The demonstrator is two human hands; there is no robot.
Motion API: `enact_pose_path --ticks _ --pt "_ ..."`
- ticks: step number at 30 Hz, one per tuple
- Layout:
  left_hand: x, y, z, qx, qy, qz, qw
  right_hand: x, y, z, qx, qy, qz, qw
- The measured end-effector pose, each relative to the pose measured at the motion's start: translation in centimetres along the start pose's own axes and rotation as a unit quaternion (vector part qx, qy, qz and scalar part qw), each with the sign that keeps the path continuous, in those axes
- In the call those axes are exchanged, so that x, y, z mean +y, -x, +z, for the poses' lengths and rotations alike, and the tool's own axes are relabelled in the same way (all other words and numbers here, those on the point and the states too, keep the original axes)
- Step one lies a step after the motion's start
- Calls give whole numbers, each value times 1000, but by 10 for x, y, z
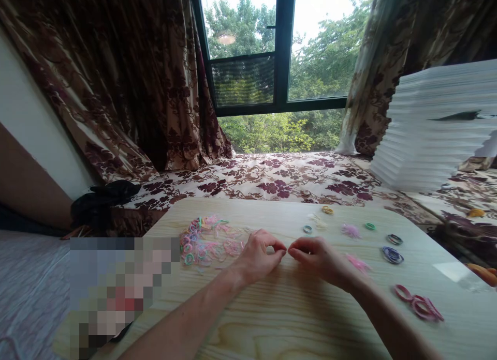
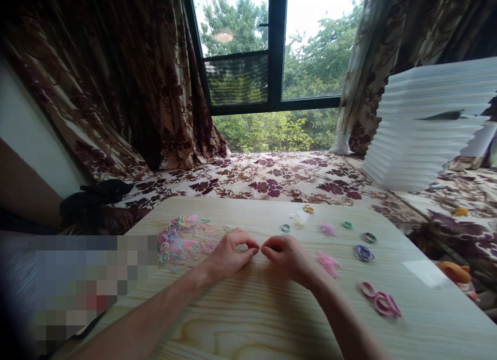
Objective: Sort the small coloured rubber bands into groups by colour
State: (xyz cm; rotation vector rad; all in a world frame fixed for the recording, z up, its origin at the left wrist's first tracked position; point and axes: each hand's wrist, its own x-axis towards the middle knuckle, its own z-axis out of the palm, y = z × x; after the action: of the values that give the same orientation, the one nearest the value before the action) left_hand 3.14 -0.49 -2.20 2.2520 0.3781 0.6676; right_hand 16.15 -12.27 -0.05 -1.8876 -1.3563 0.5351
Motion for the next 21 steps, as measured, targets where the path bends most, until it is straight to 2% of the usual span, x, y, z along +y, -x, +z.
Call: enact_pose_path --ticks 6,9,12,17,19,21 --pt "1 0 1 10 14 2 1000 -1 1 1 -2 3 -4 1000" --pt "2 0 0 -9 -2 3 1000 -1 1 -7 2 11 -2 1000" --pt "1 1 -1 -47 -51 36 997 7 2 -34 35 17 25 999" --pt "1 3 -2 -74 -96 56 991 41 12 -98 131 54 104 984" --pt "1 3 -2 -78 -100 55 990 57 19 -114 169 100 121 973" --pt "2 3 -2 -82 -103 55 990 71 26 -121 192 147 138 960"
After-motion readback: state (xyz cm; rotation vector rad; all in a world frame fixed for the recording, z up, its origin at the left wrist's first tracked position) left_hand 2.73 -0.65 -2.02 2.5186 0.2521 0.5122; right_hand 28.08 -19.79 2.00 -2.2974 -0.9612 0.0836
